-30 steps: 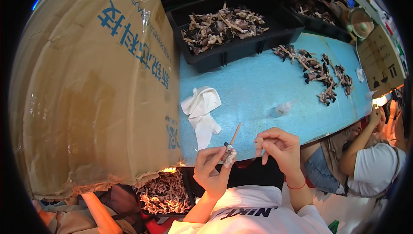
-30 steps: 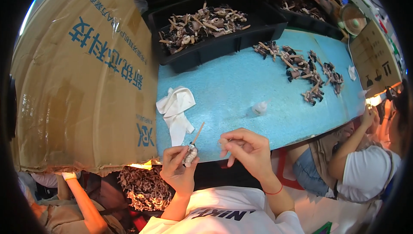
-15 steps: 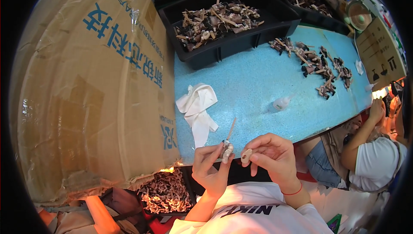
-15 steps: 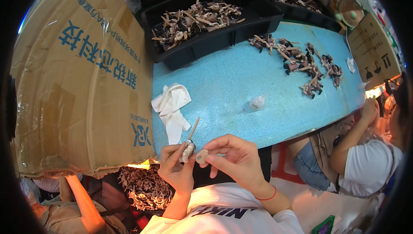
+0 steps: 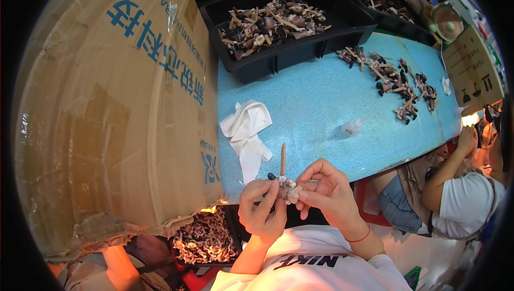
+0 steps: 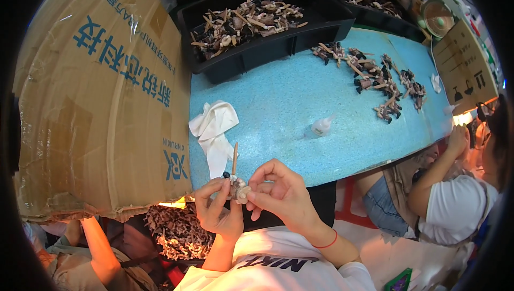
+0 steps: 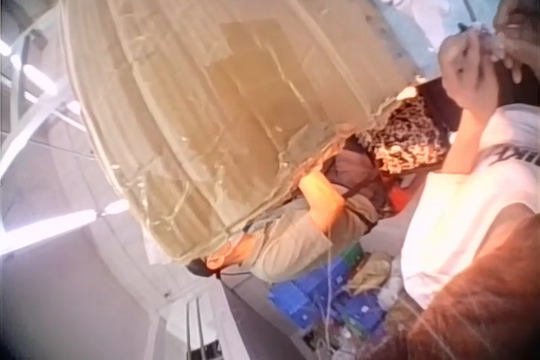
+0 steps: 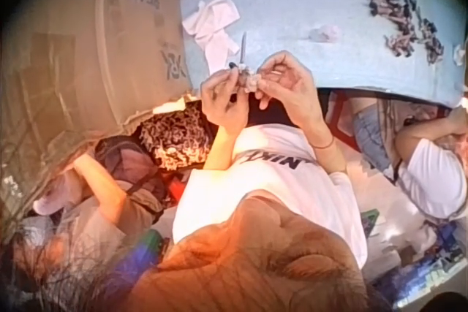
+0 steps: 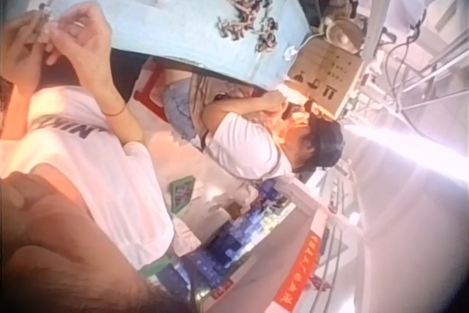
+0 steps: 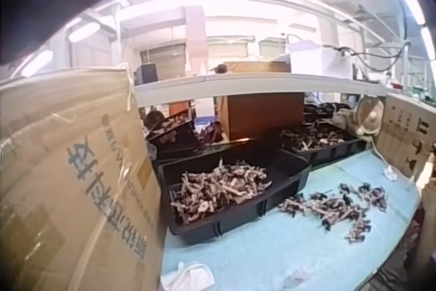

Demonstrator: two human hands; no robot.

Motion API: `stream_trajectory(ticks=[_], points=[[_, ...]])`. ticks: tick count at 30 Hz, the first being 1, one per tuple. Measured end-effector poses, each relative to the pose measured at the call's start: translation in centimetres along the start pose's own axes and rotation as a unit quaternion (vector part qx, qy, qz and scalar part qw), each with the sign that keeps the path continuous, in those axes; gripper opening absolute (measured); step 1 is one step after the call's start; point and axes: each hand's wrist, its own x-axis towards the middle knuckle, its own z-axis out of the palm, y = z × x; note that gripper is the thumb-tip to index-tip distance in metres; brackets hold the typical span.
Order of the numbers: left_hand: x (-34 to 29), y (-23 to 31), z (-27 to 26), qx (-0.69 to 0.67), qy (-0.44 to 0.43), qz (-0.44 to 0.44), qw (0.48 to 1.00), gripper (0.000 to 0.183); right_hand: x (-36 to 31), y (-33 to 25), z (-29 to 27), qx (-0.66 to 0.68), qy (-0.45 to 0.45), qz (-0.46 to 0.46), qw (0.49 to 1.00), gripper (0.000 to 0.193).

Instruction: The person assembles small plastic toy parts by applying glue from a glue dispenser and joining the components together.

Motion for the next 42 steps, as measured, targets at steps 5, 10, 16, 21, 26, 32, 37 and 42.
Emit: stream_trajectory(ticks=[5,10,16,21,26,32,37,42], points=[[0.5,-0.2,-0.4,0.021,-0.022,0.039,0.999,0.036,0.4,-0.1,-0.2,0.023,-0.001,0.031,0.999,0.024],[0.7,0.2,-0.6,-0.002,-0.03,0.001,1.0,0.04,0.5,-0.1,0.3,0.036,0.007,0.047,0.998,0.024],[2.2,1.0,-0.9,-0.071,-0.099,-0.074,0.99,0.045,0.3,-0.2,0.3,-0.002,0.0,0.016,1.0,0.02],[3.1,1.8,-1.7,-0.143,-0.137,-0.117,0.973,0.045,0.0,-0.5,-0.1,-0.022,-0.024,0.015,0.999,0.016],[3.2,2.0,-1.8,-0.113,-0.166,-0.094,0.975,0.045,-0.3,-1.0,-0.5,-0.036,-0.048,0.012,0.998,0.014],[3.7,2.4,-1.8,-0.123,-0.196,-0.1,0.968,0.045,-0.1,-1.9,-1.3,-0.077,-0.076,0.022,0.994,0.029],[3.8,2.4,-1.5,-0.099,-0.218,-0.08,0.968,0.045,0.4,-3.8,-1.1,-0.113,-0.108,0.081,0.984,0.051],[3.8,3.0,-1.1,-0.062,-0.223,-0.076,0.97,0.045,0.5,-2.9,-1.3,-0.108,-0.109,0.045,0.987,0.055]])
